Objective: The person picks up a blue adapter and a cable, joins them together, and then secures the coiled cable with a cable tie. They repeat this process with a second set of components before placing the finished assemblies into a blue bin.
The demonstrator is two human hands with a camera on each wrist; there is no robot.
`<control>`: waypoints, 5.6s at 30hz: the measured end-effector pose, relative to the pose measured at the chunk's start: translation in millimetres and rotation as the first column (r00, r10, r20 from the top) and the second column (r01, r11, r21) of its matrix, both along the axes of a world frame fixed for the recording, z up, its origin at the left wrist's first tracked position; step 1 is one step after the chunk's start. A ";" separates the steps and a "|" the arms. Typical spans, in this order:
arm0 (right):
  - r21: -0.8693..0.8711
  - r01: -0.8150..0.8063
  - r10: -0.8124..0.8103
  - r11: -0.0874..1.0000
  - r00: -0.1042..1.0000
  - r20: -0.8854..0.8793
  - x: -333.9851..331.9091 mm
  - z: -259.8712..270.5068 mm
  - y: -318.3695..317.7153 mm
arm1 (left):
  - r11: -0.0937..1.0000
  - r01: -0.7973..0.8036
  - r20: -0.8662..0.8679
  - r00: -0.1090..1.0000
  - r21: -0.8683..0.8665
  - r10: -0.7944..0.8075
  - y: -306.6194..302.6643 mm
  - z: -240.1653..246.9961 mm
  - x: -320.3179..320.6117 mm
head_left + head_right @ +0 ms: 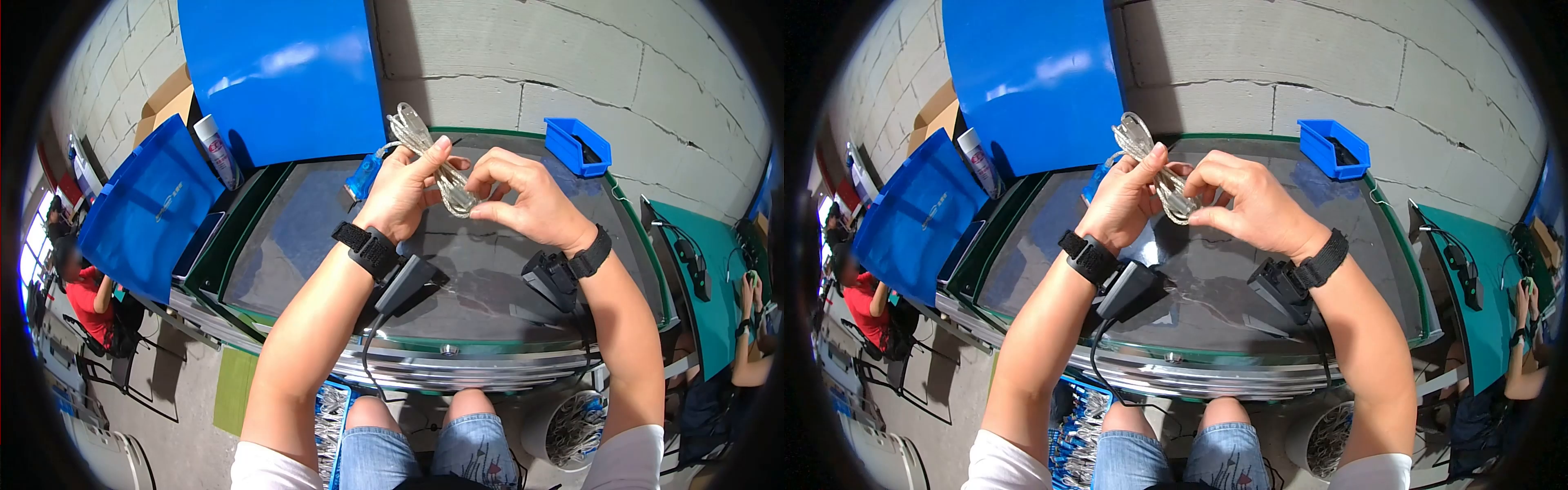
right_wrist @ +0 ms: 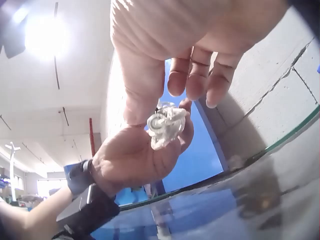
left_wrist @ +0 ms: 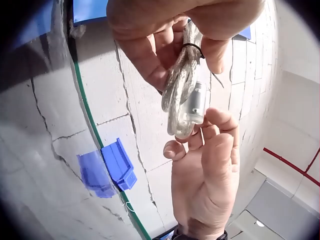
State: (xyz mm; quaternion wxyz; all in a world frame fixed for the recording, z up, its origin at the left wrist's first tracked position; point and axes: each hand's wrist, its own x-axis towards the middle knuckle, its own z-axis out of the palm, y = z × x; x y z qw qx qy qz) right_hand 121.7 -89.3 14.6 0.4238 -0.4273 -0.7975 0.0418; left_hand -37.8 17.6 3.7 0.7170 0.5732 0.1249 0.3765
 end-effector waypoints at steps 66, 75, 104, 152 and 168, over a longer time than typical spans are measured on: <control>0.063 0.110 -0.100 0.992 0.984 -0.151 -3.7 -8.7 4.9 | 0.998 0.063 0.048 0.997 -0.022 -0.062 3.4 -2.2 0.6; 0.086 0.194 -0.173 0.977 0.963 -0.206 0.0 -9.5 8.4 | 0.975 0.092 0.004 0.996 0.203 -0.095 -1.5 1.0 -2.0; 0.148 0.085 -0.071 0.985 0.993 -0.099 -2.8 -0.9 -0.6 | 0.978 0.205 -0.028 0.979 0.029 -0.204 -1.3 4.9 -6.6; 0.259 0.098 -0.104 0.961 0.995 0.009 3.0 2.2 -1.2 | 0.971 0.185 0.017 0.982 0.150 -0.190 -1.4 5.2 -7.6; 0.269 0.092 -0.066 0.959 0.992 -0.106 0.9 -2.9 2.6 | 0.990 0.136 0.161 0.977 0.046 -0.142 -4.0 5.6 -2.3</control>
